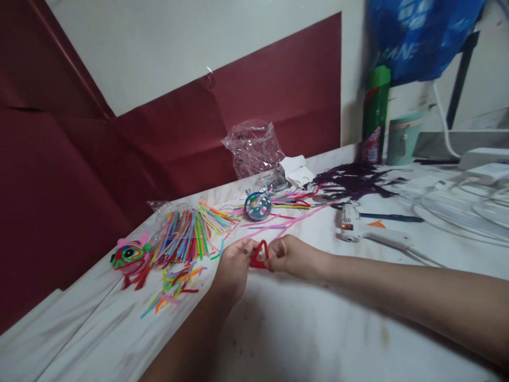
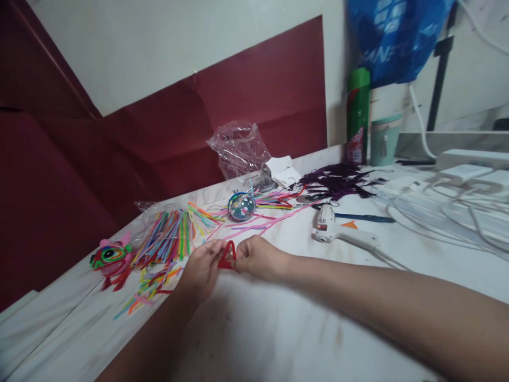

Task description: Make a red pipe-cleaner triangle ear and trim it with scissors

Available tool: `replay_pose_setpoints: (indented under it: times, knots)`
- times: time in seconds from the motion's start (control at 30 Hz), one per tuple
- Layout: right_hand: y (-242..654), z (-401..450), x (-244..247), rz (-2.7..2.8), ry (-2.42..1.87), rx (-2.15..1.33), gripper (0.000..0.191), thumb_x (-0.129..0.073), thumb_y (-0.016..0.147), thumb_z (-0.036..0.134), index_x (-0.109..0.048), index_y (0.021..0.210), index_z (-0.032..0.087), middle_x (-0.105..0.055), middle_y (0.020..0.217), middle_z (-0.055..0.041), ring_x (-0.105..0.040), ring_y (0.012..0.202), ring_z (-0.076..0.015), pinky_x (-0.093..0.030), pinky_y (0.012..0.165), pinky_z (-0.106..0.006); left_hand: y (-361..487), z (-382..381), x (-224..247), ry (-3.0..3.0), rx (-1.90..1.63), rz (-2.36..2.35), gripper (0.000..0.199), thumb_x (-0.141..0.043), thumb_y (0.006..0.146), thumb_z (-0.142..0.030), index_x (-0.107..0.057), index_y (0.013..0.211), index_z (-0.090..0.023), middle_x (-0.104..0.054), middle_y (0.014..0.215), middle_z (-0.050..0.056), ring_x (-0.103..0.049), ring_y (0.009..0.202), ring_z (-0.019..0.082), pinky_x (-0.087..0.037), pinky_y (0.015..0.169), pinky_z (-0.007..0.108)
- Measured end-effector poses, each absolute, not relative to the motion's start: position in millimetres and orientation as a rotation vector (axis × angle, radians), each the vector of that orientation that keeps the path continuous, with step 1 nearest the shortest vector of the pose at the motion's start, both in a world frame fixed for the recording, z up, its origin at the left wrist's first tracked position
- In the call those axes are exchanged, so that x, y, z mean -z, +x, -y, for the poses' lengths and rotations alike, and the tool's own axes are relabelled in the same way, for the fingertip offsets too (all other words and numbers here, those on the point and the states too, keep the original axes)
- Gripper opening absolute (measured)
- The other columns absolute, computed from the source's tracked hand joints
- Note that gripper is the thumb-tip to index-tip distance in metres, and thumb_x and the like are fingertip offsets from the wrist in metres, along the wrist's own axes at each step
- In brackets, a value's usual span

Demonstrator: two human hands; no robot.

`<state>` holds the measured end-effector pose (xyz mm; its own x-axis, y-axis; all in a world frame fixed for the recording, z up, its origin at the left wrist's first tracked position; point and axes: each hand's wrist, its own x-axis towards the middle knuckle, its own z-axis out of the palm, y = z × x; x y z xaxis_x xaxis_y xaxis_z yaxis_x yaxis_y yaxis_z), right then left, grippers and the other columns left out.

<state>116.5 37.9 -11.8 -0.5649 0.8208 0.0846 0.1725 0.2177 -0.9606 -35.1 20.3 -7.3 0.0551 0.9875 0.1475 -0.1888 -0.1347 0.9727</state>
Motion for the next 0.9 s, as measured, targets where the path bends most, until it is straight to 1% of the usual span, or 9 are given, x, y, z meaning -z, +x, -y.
replay_pose_setpoints:
  times: [0.07,0.23,0.4,0.47,0.57,0.7,0.9]
  knots:
    - [118.3,-40.8,7.6,1.772,-0.932,-1.42,0.015,-0.055,0.061,0.019,-0.045,0.05,0.016,-0.041,0.044,0.0073,-0.032,0.042,-0.0046,-0.022,0.04,-0.018,-34.8,-21.2,7.6,1.179,-1.395,-0.971,0.019,-0.061,0.069,-0.033,-0.061,0.069,-0.014,-0.055,0.06,-0.001,-0.048,0.058,0.01,-0.037,0.06,0.022]
    - [119.2,-42.1,4.4,1.603,-0.86,-1.448,0.022,-0.062,0.064,0.026,-0.047,0.052,0.015,-0.047,0.048,0.0058,-0.035,0.045,-0.0051,-0.025,0.044,-0.019,-34.9,-21.3,14.3,1.261,-1.291,-1.013,0.019,-0.064,0.066,-0.029,-0.059,0.061,-0.012,-0.052,0.055,0.0,-0.046,0.055,0.009,-0.035,0.059,0.022]
    - [116.7,-38.2,6.4,1.605,-0.832,-1.48,0.022,-0.063,0.066,0.03,-0.053,0.057,0.013,-0.049,0.05,0.0053,-0.036,0.045,-0.0049,-0.027,0.045,-0.019,-34.2,-20.7,16.3,1.251,-1.355,-1.072,0.018,-0.067,0.061,-0.025,-0.056,0.055,-0.012,-0.052,0.051,-0.001,-0.045,0.052,0.009,-0.033,0.056,0.022]
    - [116.1,-37.4,5.7,1.571,-0.785,-1.511,0.022,-0.062,0.067,0.032,-0.055,0.059,0.013,-0.053,0.054,0.0037,-0.041,0.048,-0.0058,-0.031,0.048,-0.019,-35.8,-20.1,13.9,1.258,-1.391,-1.101,0.018,-0.067,0.061,-0.025,-0.055,0.054,-0.013,-0.052,0.049,-0.002,-0.044,0.05,0.008,-0.032,0.054,0.022]
    - [115.7,-36.8,3.9,1.527,-0.771,-1.562,0.019,-0.063,0.065,0.031,-0.056,0.062,0.013,-0.057,0.057,0.0024,-0.047,0.05,-0.0069,-0.035,0.052,-0.02,-38.5,-18.9,10.3,1.306,-1.423,-1.154,0.017,-0.066,0.062,-0.026,-0.056,0.056,-0.013,-0.054,0.051,-0.002,-0.045,0.05,0.009,-0.033,0.054,0.022]
    - [116.2,-37.4,4.5,1.514,-0.805,-1.565,0.016,-0.064,0.062,0.026,-0.055,0.061,0.013,-0.056,0.053,0.0033,-0.045,0.046,-0.0061,-0.035,0.049,-0.02,-39.5,-18.2,9.6,1.361,-1.403,-1.203,0.019,-0.067,0.063,-0.028,-0.056,0.054,-0.014,-0.057,0.053,-0.001,-0.047,0.052,0.01,-0.034,0.056,0.022]
    - [117.4,-38.9,9.2,1.609,-0.778,-1.47,0.016,-0.062,0.066,0.026,-0.056,0.057,0.014,-0.058,0.055,0.0017,-0.045,0.048,-0.007,-0.036,0.05,-0.021,-40.0,-20.3,12.2,1.386,-1.405,-1.264,0.025,-0.067,0.062,-0.033,-0.055,0.05,-0.015,-0.056,0.051,-0.001,-0.047,0.051,0.01,-0.034,0.055,0.022]
